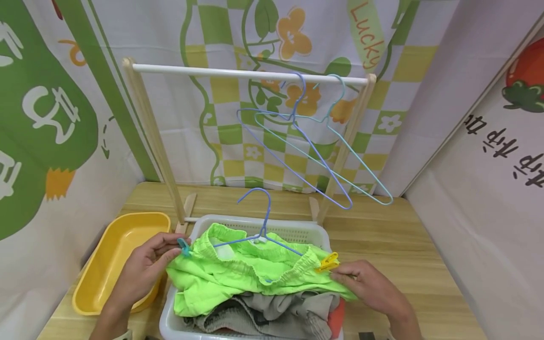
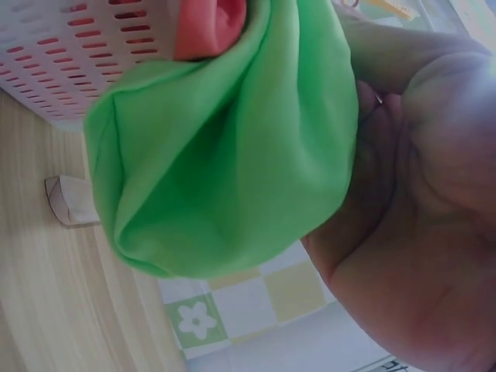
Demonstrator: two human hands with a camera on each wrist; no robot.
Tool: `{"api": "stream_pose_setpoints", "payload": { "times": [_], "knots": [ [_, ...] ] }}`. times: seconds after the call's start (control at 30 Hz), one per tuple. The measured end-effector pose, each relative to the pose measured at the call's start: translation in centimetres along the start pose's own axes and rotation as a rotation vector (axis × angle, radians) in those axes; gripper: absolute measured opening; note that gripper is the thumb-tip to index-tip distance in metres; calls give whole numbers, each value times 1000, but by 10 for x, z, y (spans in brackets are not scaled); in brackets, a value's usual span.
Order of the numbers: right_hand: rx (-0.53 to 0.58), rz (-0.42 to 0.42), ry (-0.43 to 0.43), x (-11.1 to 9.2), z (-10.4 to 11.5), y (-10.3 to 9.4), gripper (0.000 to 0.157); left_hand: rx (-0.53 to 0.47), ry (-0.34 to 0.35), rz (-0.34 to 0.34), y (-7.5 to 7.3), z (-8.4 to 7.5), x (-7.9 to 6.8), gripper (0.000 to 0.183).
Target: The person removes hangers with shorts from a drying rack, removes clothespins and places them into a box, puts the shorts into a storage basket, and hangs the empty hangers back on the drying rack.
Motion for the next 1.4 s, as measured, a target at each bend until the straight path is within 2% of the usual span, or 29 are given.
{"api": "stream_pose_setpoints", "payload": {
  "times": [0.3,0.57,0.8,0.97,1.07,1.2,1.33,1.4],
  "knots": [
    [-15,-32,-6,-1,-1,0,29,16,53,-122,-1,-3,0,20],
    [-17,-32,11,-1,-2,0,27,-63,32,-156,-8,1,0,16],
    [-11,-20,7,-1,-1,1,28,-47,11,-258,-32,0,-5,14],
    [-11,-23,6,-2,-1,1,28,91,-2,-345,-54,-2,-14,16],
    [-15,-25,3,-1,-2,1,28,205,-36,-392,-65,2,-21,15],
    [-26,-31,-3,-1,-2,1,28,323,-171,-413,-75,16,-34,9],
    [-31,-38,-3,-1,-2,1,28,436,-310,-365,-78,34,-45,13],
    [-29,-38,-2,-1,-2,1,28,483,-336,-331,-79,41,-49,19]
  ]
}}
Point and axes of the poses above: each hand's wrist, its own x-axis towards the middle knuckle, its own y-axis out of the palm, z = x × y, the point moved 6 cm from there along x, towards the middle knuckle
